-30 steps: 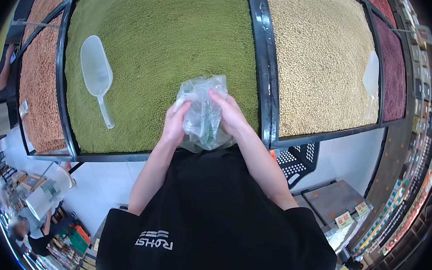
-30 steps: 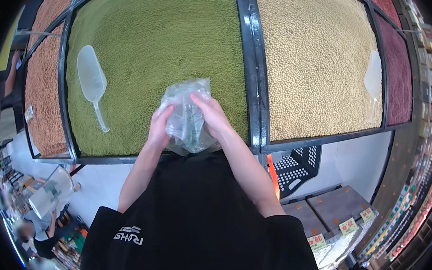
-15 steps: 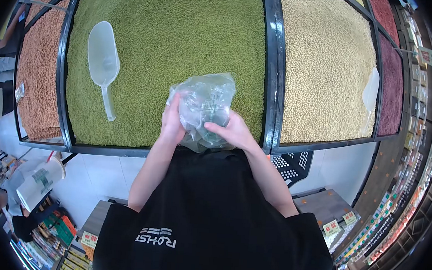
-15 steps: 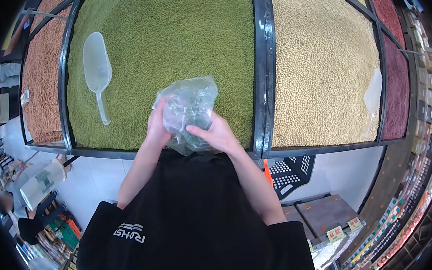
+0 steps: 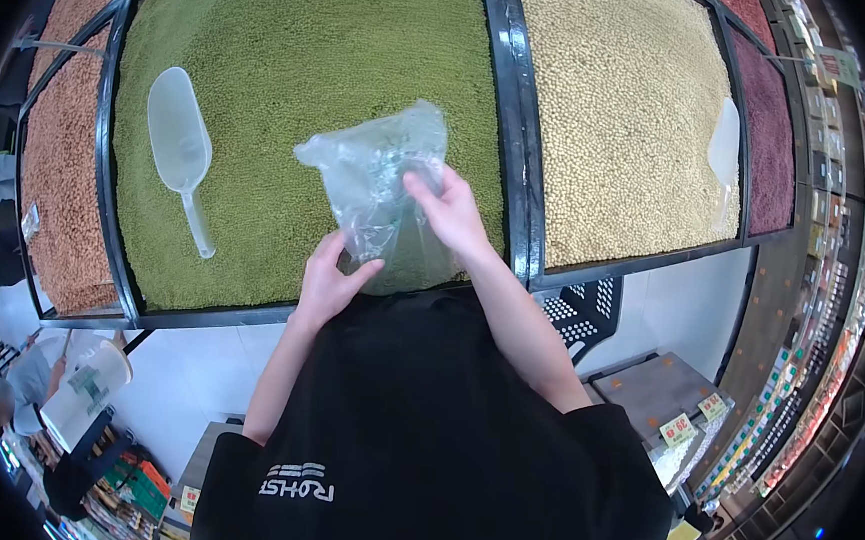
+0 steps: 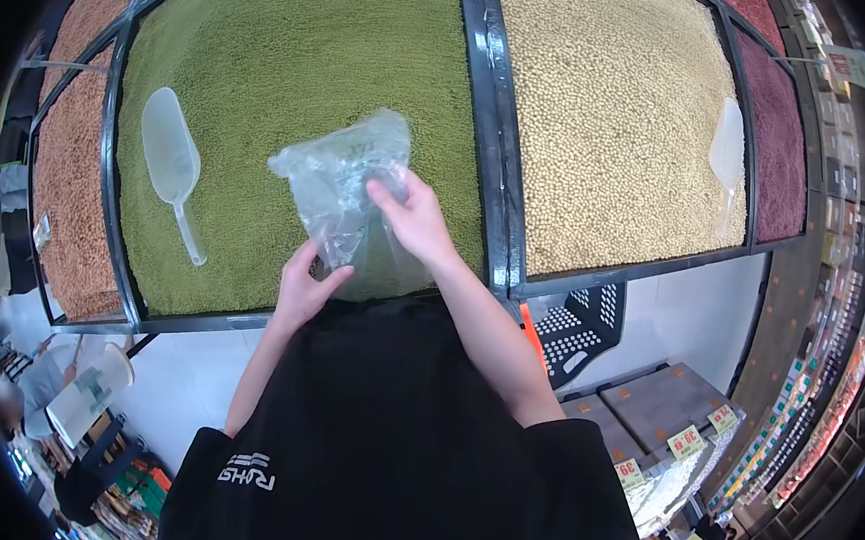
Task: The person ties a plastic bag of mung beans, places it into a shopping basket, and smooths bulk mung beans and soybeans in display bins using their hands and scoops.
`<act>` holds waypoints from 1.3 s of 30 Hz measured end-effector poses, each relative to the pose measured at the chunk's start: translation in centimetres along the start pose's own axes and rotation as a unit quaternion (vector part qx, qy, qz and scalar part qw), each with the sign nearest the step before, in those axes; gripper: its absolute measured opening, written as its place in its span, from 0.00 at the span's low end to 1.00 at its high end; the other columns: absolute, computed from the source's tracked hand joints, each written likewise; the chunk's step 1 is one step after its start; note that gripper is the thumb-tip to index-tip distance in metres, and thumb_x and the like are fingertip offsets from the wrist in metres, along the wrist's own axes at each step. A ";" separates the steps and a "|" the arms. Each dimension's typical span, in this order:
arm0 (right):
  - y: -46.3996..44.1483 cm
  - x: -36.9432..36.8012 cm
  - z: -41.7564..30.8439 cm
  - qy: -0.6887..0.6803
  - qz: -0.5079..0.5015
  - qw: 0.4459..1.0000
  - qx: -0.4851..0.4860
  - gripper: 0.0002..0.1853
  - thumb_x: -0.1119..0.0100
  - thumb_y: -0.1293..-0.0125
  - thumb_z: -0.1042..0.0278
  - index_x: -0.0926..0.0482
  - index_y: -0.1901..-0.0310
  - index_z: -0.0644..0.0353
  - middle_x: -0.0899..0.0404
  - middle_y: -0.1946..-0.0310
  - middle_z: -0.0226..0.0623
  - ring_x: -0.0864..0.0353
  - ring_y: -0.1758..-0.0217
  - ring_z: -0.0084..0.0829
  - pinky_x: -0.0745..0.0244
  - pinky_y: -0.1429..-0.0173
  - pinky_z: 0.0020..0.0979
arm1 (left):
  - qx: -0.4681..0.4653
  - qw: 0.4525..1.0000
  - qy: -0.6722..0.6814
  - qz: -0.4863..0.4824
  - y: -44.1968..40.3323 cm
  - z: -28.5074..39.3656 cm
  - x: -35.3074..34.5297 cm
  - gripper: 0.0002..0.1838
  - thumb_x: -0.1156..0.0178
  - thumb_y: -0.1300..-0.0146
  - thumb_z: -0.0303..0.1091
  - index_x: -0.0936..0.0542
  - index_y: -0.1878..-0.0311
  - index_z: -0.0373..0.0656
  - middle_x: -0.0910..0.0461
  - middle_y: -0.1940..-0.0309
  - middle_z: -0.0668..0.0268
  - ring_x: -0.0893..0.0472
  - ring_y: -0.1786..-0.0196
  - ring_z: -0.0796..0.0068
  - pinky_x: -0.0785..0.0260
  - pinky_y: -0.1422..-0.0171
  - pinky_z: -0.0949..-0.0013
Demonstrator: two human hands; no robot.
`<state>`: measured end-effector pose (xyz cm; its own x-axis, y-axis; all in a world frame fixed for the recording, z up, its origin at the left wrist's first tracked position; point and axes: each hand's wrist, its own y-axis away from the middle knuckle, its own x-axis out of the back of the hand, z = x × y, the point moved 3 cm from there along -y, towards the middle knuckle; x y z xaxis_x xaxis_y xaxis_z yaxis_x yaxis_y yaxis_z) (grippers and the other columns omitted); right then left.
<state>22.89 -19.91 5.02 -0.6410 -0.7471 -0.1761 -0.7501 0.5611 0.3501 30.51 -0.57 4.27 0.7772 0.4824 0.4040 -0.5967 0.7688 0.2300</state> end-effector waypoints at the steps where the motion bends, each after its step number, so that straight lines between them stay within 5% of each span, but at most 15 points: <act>1: 0.5 0.5 0.5 0.001 0.000 1.000 0.000 0.21 0.38 0.32 0.60 0.24 0.43 0.64 0.17 0.52 0.37 0.21 0.49 0.25 0.27 0.43 0.29 | 0.000 0.999 -0.054 0.007 0.3 0.2 0.0 0.34 0.28 0.45 0.39 0.28 0.37 0.35 0.20 0.50 0.51 0.20 0.46 0.57 0.29 0.40 0.60; 5: 3.7 3.3 2.7 0.235 0.011 0.972 0.009 0.34 0.28 0.45 0.48 0.24 0.43 0.64 0.19 0.51 0.46 0.20 0.46 0.40 0.28 0.41 0.37 | -0.029 0.991 -0.101 0.078 0.8 -0.1 0.0 0.23 0.29 0.45 0.38 0.21 0.50 0.35 0.20 0.57 0.52 0.20 0.55 0.53 0.28 0.49 0.58; 7: 5.5 3.2 2.4 0.499 0.024 0.861 0.089 0.33 0.29 0.46 0.47 0.23 0.45 0.63 0.19 0.51 0.43 0.23 0.45 0.43 0.30 0.42 0.41 | -0.035 0.986 -0.140 0.078 1.0 0.4 -0.1 0.21 0.29 0.45 0.39 0.20 0.53 0.35 0.20 0.59 0.52 0.21 0.56 0.53 0.28 0.51 0.57; 11: 6.1 2.9 4.3 0.512 0.093 0.848 0.099 0.23 0.33 0.41 0.52 0.20 0.52 0.61 0.20 0.53 0.43 0.25 0.46 0.44 0.31 0.45 0.42 | -0.057 0.973 -0.206 0.084 0.2 -0.4 -1.5 0.11 0.36 0.39 0.36 0.21 0.63 0.35 0.23 0.68 0.55 0.23 0.60 0.53 0.31 0.55 0.55; 12: 5.7 3.0 4.4 0.502 0.092 0.852 0.120 0.16 0.38 0.36 0.56 0.21 0.59 0.63 0.19 0.61 0.47 0.22 0.53 0.48 0.29 0.51 0.45 | -0.058 0.972 -0.210 0.086 0.0 -0.7 -1.7 0.11 0.36 0.39 0.36 0.21 0.63 0.35 0.23 0.68 0.55 0.23 0.60 0.53 0.31 0.55 0.55; 16: 5.4 3.6 4.5 0.433 0.094 0.895 0.059 0.14 0.46 0.30 0.59 0.25 0.65 0.64 0.23 0.79 0.55 0.21 0.72 0.57 0.28 0.64 0.52 | -0.072 0.978 -0.163 0.108 0.0 -0.3 -2.0 0.08 0.43 0.33 0.32 0.22 0.62 0.35 0.25 0.69 0.54 0.23 0.63 0.50 0.31 0.59 0.53; 19: 5.3 3.3 4.3 0.422 0.099 0.899 0.058 0.15 0.47 0.29 0.58 0.25 0.64 0.64 0.23 0.79 0.55 0.21 0.72 0.58 0.29 0.67 0.51 | -0.087 0.975 -0.135 0.152 0.3 0.6 -1.9 0.09 0.46 0.31 0.32 0.22 0.62 0.35 0.24 0.71 0.51 0.22 0.68 0.46 0.31 0.65 0.52; 24: 5.3 2.2 2.1 0.301 0.098 0.946 0.066 0.15 0.48 0.28 0.59 0.24 0.62 0.64 0.23 0.77 0.54 0.21 0.71 0.55 0.30 0.66 0.47 | 0.055 0.987 -0.112 0.101 -0.5 0.2 -0.9 0.15 0.50 0.27 0.39 0.22 0.62 0.36 0.22 0.76 0.48 0.21 0.71 0.44 0.31 0.66 0.50; 28: 4.5 2.2 2.1 0.224 0.090 0.970 0.033 0.16 0.51 0.26 0.59 0.23 0.64 0.65 0.22 0.78 0.45 0.20 0.74 0.40 0.29 0.65 0.39 | 0.087 0.995 0.035 0.026 -2.1 -1.4 0.1 0.19 0.52 0.25 0.42 0.21 0.58 0.34 0.22 0.74 0.64 0.26 0.66 0.80 0.32 0.59 0.69; 30: 3.8 1.9 2.8 0.145 0.078 0.986 0.027 0.17 0.53 0.25 0.60 0.21 0.64 0.66 0.23 0.79 0.33 0.25 0.76 0.25 0.30 0.66 0.34 | 0.097 0.991 0.094 0.002 -3.0 -0.9 0.5 0.18 0.52 0.25 0.41 0.20 0.56 0.33 0.20 0.70 0.66 0.25 0.64 0.80 0.31 0.56 0.70; 34: 3.7 2.0 3.6 0.070 0.083 0.993 -0.039 0.18 0.47 0.27 0.57 0.19 0.60 0.67 0.20 0.77 0.32 0.23 0.72 0.23 0.29 0.64 0.31 | 0.117 0.977 0.176 -0.041 -3.8 0.3 0.7 0.18 0.53 0.24 0.37 0.21 0.51 0.32 0.18 0.61 0.69 0.25 0.57 0.82 0.32 0.49 0.74; 36: 4.0 2.1 3.8 0.024 0.019 0.977 -0.212 0.21 0.40 0.31 0.55 0.19 0.52 0.70 0.15 0.66 0.38 0.19 0.63 0.24 0.26 0.58 0.29 | 0.098 0.976 0.188 -0.042 -3.5 1.1 0.5 0.17 0.53 0.24 0.36 0.22 0.49 0.32 0.19 0.60 0.68 0.25 0.56 0.83 0.32 0.48 0.75; 39: 4.4 1.6 3.5 -0.049 -0.009 0.978 -0.204 0.26 0.34 0.35 0.54 0.22 0.48 0.71 0.16 0.55 0.45 0.17 0.55 0.28 0.23 0.52 0.29 | 0.084 0.975 0.200 -0.049 -3.1 0.5 0.0 0.17 0.53 0.24 0.36 0.22 0.47 0.31 0.19 0.58 0.68 0.25 0.55 0.83 0.32 0.48 0.74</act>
<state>17.98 -17.41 3.09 -0.6552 -0.7071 -0.2658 -0.6470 0.3436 0.6807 32.24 -3.18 3.95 0.8276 0.5612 0.0037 -0.5142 0.7557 0.4056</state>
